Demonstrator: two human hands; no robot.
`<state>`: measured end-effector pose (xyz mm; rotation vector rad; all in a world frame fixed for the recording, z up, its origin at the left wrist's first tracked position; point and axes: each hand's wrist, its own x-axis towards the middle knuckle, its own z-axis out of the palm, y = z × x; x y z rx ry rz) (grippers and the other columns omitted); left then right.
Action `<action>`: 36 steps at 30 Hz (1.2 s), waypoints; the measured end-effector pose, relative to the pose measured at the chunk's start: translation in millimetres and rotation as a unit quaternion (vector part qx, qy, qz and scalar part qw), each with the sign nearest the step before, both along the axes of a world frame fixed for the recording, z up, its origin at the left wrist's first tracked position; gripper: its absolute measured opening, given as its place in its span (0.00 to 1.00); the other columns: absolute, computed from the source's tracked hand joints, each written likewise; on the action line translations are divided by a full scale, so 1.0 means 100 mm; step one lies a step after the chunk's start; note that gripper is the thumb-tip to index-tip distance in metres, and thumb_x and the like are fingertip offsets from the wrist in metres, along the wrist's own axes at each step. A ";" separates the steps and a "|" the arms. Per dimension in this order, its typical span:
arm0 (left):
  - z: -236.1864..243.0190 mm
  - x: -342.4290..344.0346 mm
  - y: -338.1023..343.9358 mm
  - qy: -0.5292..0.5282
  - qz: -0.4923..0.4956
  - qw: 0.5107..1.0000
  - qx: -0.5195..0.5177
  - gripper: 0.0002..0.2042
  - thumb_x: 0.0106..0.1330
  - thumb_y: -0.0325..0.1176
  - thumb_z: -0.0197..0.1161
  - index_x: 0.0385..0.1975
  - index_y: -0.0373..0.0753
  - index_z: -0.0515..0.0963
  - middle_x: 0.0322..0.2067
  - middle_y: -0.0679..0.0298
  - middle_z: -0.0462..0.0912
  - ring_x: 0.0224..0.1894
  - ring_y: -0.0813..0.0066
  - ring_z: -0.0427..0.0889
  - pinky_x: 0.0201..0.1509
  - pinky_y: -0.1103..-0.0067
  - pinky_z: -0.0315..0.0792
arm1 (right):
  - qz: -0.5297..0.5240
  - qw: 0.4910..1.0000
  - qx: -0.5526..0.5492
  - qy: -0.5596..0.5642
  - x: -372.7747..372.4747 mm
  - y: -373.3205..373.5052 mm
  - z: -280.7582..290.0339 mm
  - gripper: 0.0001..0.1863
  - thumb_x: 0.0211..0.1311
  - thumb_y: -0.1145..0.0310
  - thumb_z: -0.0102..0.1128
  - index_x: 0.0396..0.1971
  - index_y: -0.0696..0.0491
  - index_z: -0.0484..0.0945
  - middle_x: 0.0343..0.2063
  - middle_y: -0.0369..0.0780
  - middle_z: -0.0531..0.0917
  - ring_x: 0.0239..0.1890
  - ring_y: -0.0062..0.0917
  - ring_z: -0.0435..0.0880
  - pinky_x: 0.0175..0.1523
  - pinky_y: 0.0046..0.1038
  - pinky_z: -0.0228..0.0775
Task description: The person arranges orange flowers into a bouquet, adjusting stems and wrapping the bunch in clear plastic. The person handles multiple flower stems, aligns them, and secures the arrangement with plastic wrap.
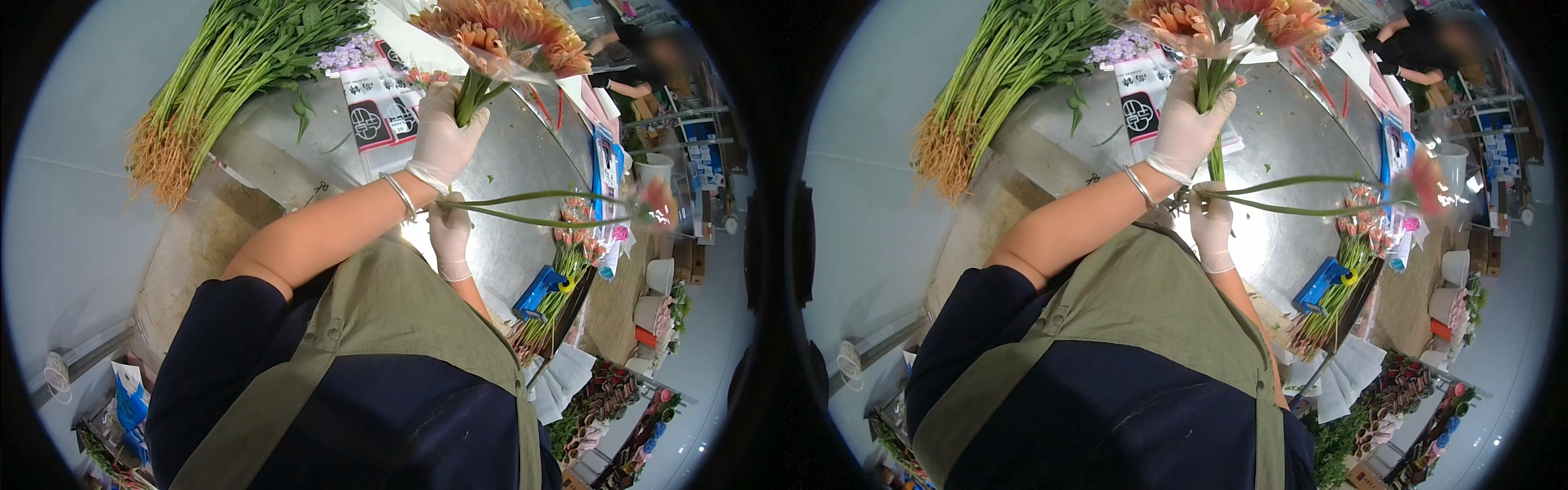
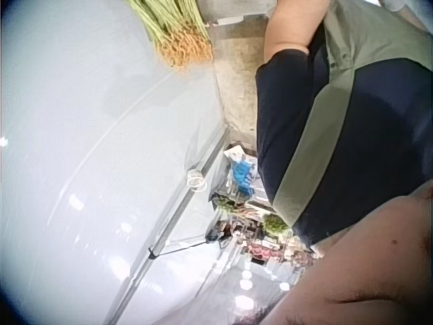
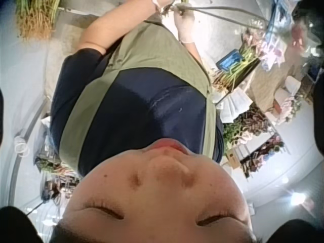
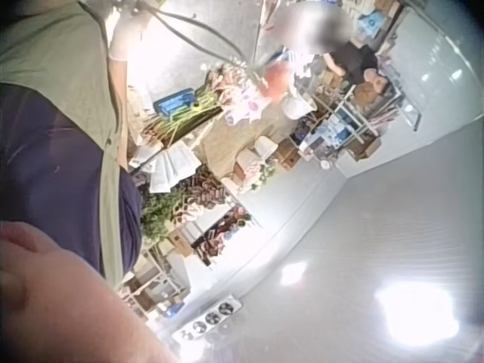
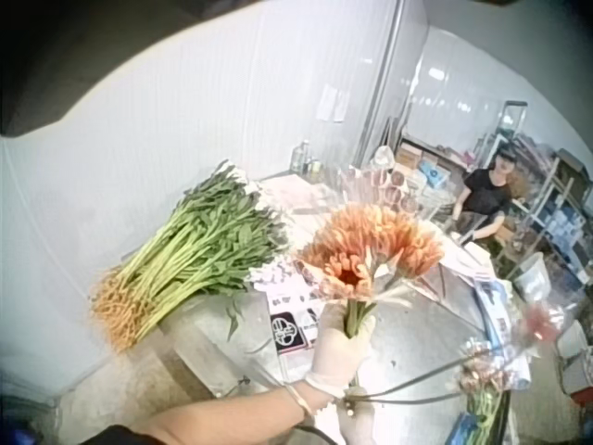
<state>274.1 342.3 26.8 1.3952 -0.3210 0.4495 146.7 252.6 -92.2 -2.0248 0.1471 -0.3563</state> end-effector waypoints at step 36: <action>0.03 0.00 0.08 0.113 -0.350 0.912 -0.179 0.20 0.70 0.39 0.59 0.56 0.36 0.68 0.41 0.62 0.82 0.39 0.80 0.79 0.42 0.81 0.75 | 0.004 0.992 -0.106 0.069 -0.25 -0.25 -0.25 0.09 0.58 0.77 0.62 0.37 0.58 0.74 0.32 0.47 0.79 0.31 0.38 0.81 0.37 0.33 0.73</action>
